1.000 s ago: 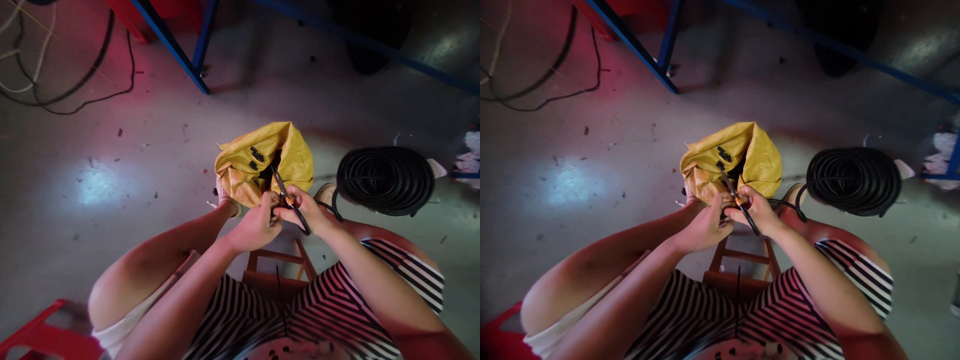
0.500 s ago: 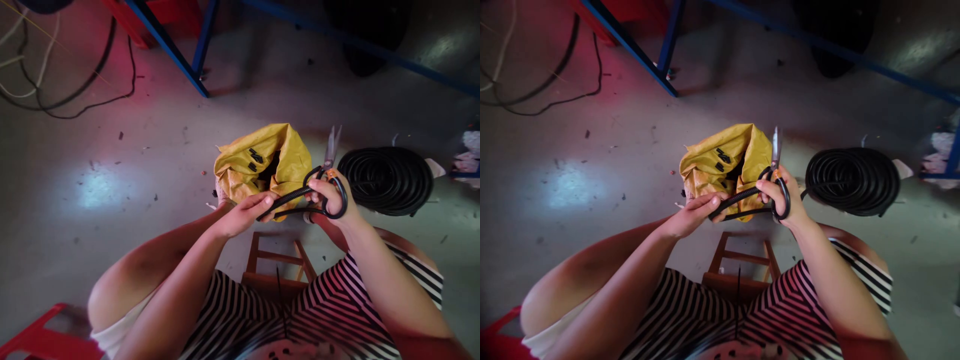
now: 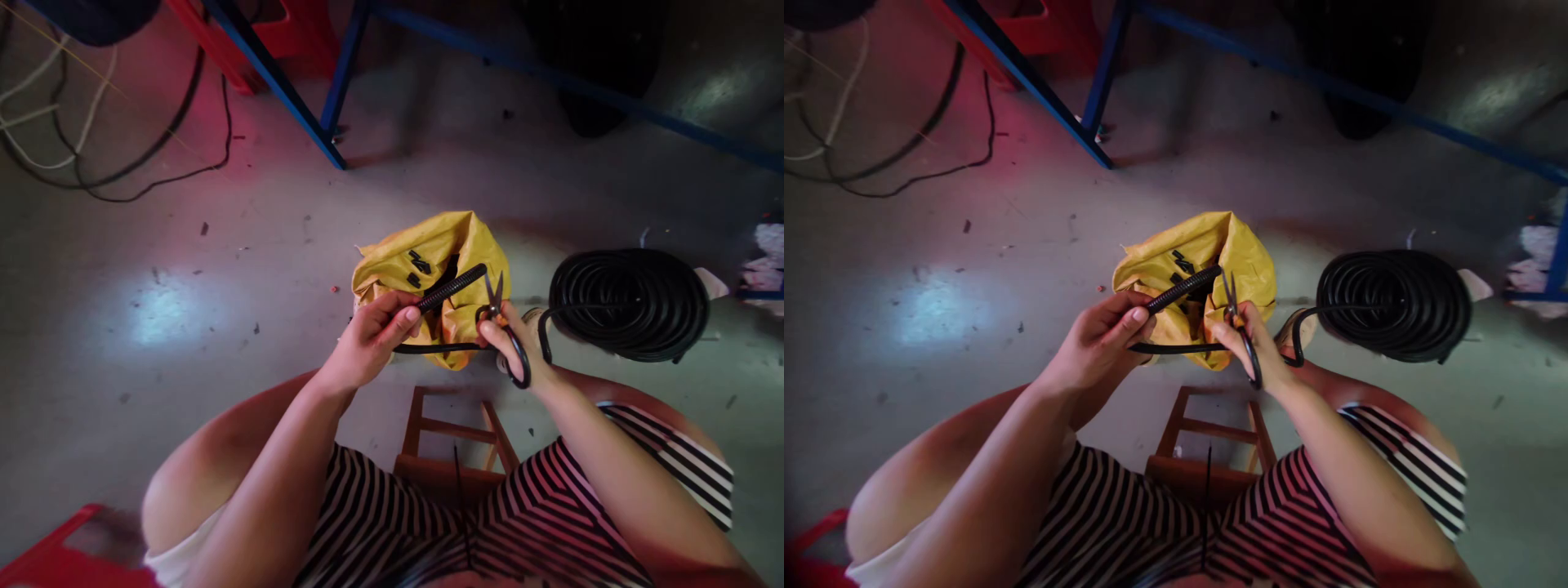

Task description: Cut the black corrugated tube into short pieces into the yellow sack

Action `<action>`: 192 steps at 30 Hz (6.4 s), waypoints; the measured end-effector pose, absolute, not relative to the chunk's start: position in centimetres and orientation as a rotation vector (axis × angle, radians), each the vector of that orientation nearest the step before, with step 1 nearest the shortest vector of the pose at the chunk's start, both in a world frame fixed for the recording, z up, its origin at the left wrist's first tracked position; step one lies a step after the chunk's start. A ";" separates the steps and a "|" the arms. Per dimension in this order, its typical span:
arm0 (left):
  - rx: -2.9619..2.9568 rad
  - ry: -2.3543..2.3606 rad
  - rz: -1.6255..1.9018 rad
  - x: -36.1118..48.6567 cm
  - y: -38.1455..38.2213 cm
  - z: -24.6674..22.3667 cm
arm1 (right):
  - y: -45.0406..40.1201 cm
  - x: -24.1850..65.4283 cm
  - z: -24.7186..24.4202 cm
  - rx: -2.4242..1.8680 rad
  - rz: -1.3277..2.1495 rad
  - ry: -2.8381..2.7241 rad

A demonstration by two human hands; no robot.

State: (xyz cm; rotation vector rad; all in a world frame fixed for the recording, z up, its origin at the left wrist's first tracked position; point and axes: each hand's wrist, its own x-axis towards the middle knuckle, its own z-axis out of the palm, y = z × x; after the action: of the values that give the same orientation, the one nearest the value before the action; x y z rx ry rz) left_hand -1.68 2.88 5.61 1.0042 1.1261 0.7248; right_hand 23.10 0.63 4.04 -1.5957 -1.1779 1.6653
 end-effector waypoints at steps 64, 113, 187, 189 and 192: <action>1.005 1.048 0.610 -1.5 2.2 5.5 | 0.2 22.0 5.9 -1.450 1.937 -1.043; 1.428 1.066 0.544 0.4 1.8 5.0 | -0.4 21.8 5.4 -1.798 1.722 -1.777; 0.995 0.936 0.520 2.8 -1.2 4.8 | 1.9 22.6 4.7 -1.486 1.713 -0.800; 1.009 0.978 0.508 2.5 -1.2 4.6 | 1.5 22.3 4.5 -1.503 1.733 -0.830; 1.005 1.055 0.579 1.9 -0.8 4.4 | 1.3 22.5 4.3 -1.572 1.659 -0.938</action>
State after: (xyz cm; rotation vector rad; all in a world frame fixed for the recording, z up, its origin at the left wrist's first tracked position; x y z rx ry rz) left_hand 1.92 -0.77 4.39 1.0052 1.0547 0.5792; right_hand 22.53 1.28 4.30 -1.5725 -0.9376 1.6590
